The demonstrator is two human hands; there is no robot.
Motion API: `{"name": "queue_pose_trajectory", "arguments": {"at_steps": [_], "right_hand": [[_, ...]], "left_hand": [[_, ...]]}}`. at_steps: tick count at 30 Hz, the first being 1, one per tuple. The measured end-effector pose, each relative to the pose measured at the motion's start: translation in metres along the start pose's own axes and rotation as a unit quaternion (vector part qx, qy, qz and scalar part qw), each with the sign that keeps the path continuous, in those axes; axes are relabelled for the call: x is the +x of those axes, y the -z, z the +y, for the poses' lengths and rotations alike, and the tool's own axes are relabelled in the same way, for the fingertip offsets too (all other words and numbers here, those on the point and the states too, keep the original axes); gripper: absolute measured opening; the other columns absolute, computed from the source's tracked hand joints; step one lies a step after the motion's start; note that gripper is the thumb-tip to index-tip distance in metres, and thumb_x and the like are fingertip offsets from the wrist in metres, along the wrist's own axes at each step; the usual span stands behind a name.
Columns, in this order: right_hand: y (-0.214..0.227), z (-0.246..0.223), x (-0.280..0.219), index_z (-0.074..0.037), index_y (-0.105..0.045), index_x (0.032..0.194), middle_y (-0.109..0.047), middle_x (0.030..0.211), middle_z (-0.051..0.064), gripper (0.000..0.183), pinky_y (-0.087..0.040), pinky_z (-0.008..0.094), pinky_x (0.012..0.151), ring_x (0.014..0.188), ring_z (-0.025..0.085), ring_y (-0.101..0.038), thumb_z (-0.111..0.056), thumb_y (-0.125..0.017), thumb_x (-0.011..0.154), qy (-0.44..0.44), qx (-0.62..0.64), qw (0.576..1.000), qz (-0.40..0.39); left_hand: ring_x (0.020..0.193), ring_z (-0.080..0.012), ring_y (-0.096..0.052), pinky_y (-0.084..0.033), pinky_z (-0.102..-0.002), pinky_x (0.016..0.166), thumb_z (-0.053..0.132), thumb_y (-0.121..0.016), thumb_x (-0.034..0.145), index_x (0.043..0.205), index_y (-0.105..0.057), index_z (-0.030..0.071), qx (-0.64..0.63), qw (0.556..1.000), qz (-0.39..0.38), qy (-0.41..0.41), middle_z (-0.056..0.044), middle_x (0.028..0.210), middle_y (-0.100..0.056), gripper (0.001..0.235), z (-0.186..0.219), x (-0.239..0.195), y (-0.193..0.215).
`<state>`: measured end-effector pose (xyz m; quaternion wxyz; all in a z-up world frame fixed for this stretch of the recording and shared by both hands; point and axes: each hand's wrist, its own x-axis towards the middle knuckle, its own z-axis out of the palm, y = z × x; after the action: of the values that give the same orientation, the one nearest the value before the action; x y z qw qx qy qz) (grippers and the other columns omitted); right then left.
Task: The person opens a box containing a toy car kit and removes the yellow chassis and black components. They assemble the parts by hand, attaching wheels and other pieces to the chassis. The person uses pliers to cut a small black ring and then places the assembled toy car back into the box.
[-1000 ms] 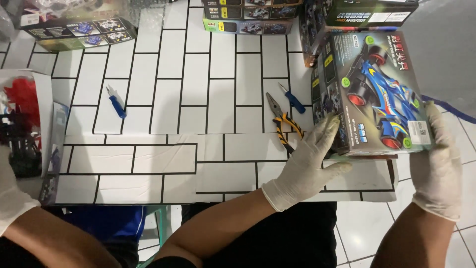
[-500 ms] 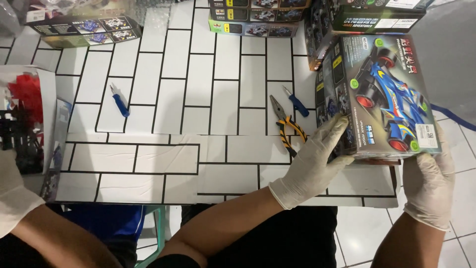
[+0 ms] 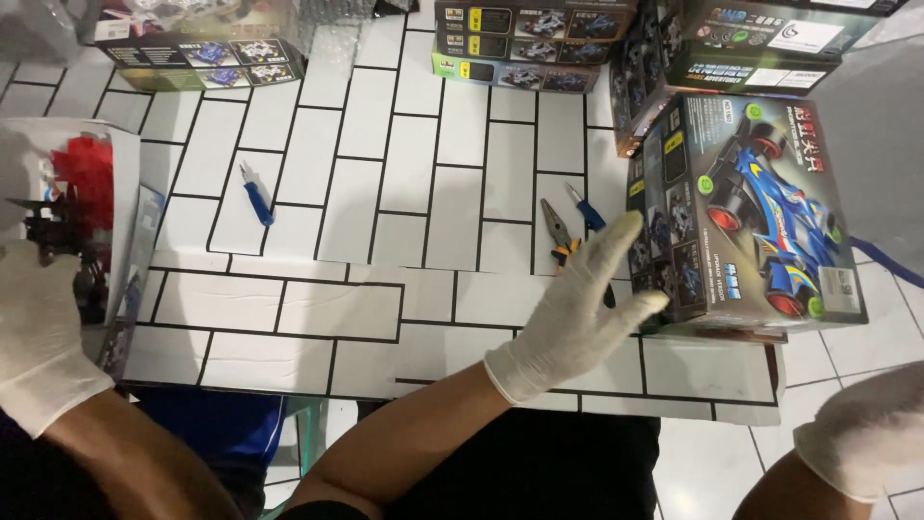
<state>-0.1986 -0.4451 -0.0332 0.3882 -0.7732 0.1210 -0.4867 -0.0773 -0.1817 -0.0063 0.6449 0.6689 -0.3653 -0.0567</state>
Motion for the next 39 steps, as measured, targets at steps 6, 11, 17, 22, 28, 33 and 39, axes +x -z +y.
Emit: {"name": "queue_pose_trajectory", "arguments": {"at_steps": [6, 11, 17, 22, 28, 33, 39], "right_hand": [[-0.061, -0.015, 0.004, -0.024, -0.057, 0.142, -0.051, 0.125, -0.01, 0.032, -0.04, 0.018, 0.091, 0.109, 0.001, -0.047, -0.041, -0.049, 0.116, -0.136, 0.528, 0.838, -0.019], [-0.199, -0.191, 0.035, -0.001, -0.053, 0.141, -0.061, 0.138, 0.014, 0.056, -0.046, 0.035, 0.109, 0.13, 0.023, -0.059, -0.022, -0.052, 0.089, -0.225, 0.176, 0.931, -0.227], [-0.346, -0.008, 0.084, -0.004, -0.027, 0.161, -0.053, 0.139, 0.001, 0.076, -0.041, 0.024, 0.095, 0.099, 0.012, -0.054, -0.013, -0.061, 0.093, -0.313, 0.305, 0.898, -0.04], [-0.39, 0.036, 0.109, -0.004, -0.026, 0.159, -0.038, 0.164, 0.014, 0.071, -0.031, 0.033, 0.123, 0.147, 0.026, -0.046, -0.007, -0.056, 0.095, -0.288, 0.27, 0.919, -0.009], [-0.42, 0.111, 0.138, -0.006, -0.037, 0.156, -0.053, 0.155, 0.016, 0.065, -0.045, 0.025, 0.095, 0.11, 0.019, -0.058, -0.009, -0.06, 0.096, -0.267, 0.239, 0.932, 0.046], [-0.424, 0.132, 0.151, -0.001, -0.055, 0.143, -0.069, 0.139, 0.015, 0.057, -0.048, 0.026, 0.107, 0.124, 0.027, -0.071, -0.013, -0.067, 0.089, -0.296, 0.236, 0.922, 0.079], [-0.418, 0.109, 0.139, 0.001, -0.05, 0.146, -0.067, 0.14, 0.013, 0.06, -0.048, 0.028, 0.103, 0.124, 0.025, -0.068, -0.017, -0.063, 0.09, -0.27, 0.221, 0.936, 0.05]], "left_hand": [[0.157, -0.0386, -0.035, -0.056, -0.046, 0.117, 0.003, -0.063, 0.11, 0.164, 0.006, 0.056, 0.222, 0.95, 0.129, -0.175, -0.015, 0.17, -0.021, 0.103, -0.079, 0.026, 0.06], [0.159, -0.0193, 0.0, -0.002, -0.031, 0.132, 0.055, -0.035, 0.101, 0.161, -0.003, 0.003, -0.22, 0.953, 0.201, 0.058, -0.012, 0.172, -0.002, 0.086, -0.079, 0.071, 0.126], [0.145, -0.0323, -0.045, -0.033, -0.04, 0.123, 0.061, -0.028, 0.098, 0.146, -0.044, -0.003, -0.003, 0.942, 0.327, 0.068, -0.023, 0.152, -0.049, 0.082, -0.11, 0.13, 0.18], [0.155, -0.0335, -0.029, -0.023, -0.039, 0.127, 0.052, -0.024, 0.102, 0.155, -0.028, -0.004, -0.074, 0.945, 0.313, 0.052, -0.025, 0.163, -0.032, 0.077, -0.129, 0.163, 0.2], [0.129, -0.0327, -0.054, -0.05, -0.036, 0.104, 0.057, -0.016, 0.098, 0.145, -0.037, -0.002, -0.02, 0.953, 0.293, 0.072, -0.025, 0.138, -0.053, 0.078, -0.149, 0.189, 0.211], [0.125, -0.0304, -0.065, -0.057, -0.036, 0.1, 0.066, -0.024, 0.092, 0.146, -0.045, 0.002, -0.099, 0.945, 0.299, 0.091, -0.021, 0.133, -0.067, 0.087, -0.149, 0.197, 0.21], [0.151, -0.0312, -0.038, -0.032, -0.039, 0.125, 0.053, -0.031, 0.101, 0.152, -0.039, 0.0, -0.069, 0.948, 0.302, 0.068, -0.021, 0.16, -0.042, 0.074, -0.152, 0.194, 0.209]]}}
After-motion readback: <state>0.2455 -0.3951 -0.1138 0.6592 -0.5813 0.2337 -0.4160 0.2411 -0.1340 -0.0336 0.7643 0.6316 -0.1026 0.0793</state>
